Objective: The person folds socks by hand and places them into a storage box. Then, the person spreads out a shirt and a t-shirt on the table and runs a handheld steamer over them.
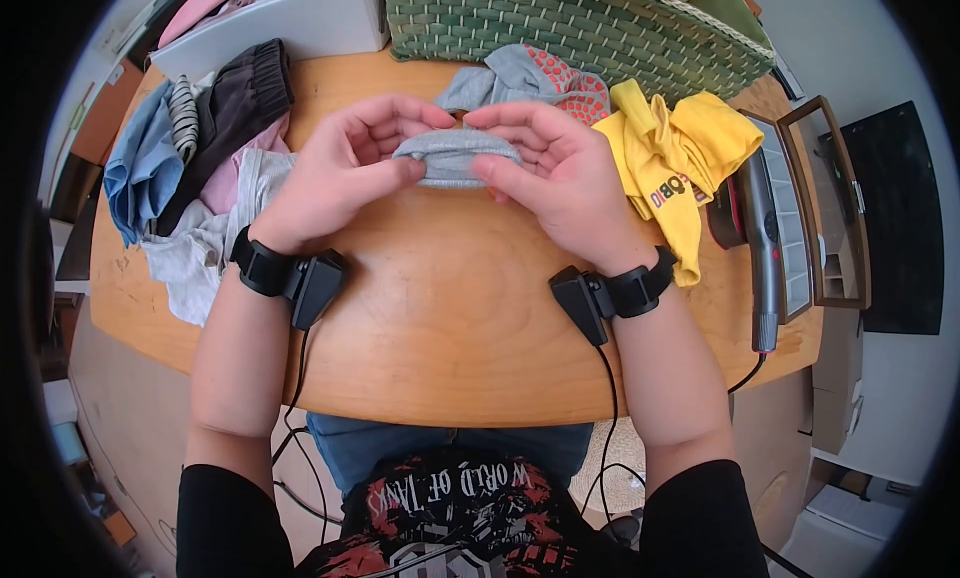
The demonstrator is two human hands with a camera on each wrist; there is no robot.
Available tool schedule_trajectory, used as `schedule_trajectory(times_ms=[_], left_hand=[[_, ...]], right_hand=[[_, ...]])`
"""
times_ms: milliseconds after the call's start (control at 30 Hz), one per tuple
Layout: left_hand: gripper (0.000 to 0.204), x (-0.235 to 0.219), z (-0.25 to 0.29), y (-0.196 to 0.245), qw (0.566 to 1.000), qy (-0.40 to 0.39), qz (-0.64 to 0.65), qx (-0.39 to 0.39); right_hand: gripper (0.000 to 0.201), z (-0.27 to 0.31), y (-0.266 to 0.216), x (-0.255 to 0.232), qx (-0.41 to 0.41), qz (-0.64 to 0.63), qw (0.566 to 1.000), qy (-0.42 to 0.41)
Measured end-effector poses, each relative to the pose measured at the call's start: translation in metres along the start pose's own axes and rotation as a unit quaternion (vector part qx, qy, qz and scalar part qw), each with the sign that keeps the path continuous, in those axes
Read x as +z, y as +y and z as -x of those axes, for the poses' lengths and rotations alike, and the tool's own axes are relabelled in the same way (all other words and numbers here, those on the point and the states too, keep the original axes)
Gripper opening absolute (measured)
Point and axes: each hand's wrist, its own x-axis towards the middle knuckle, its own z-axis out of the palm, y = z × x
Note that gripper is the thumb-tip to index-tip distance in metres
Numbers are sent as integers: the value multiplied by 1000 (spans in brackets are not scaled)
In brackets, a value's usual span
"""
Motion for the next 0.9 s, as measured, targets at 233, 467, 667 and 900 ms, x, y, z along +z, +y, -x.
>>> schedule_trajectory(times_ms=[233,467,667,900], left_hand=[[38,-2,1,3,1000,-13,-6,-1],[41,7,-2,-5,999,12,40,12],[43,1,-2,-2,999,7,38,-3],[35,5,-2,-3,999,15,32,15]], right_hand=[[32,-3,5,1,14,-35,999,5],[34,-2,8,8,-22,-6,999,36],[30,-4,12,1,-7,-64,997,46],[27,-5,16,5,-42,-81,994,57]])
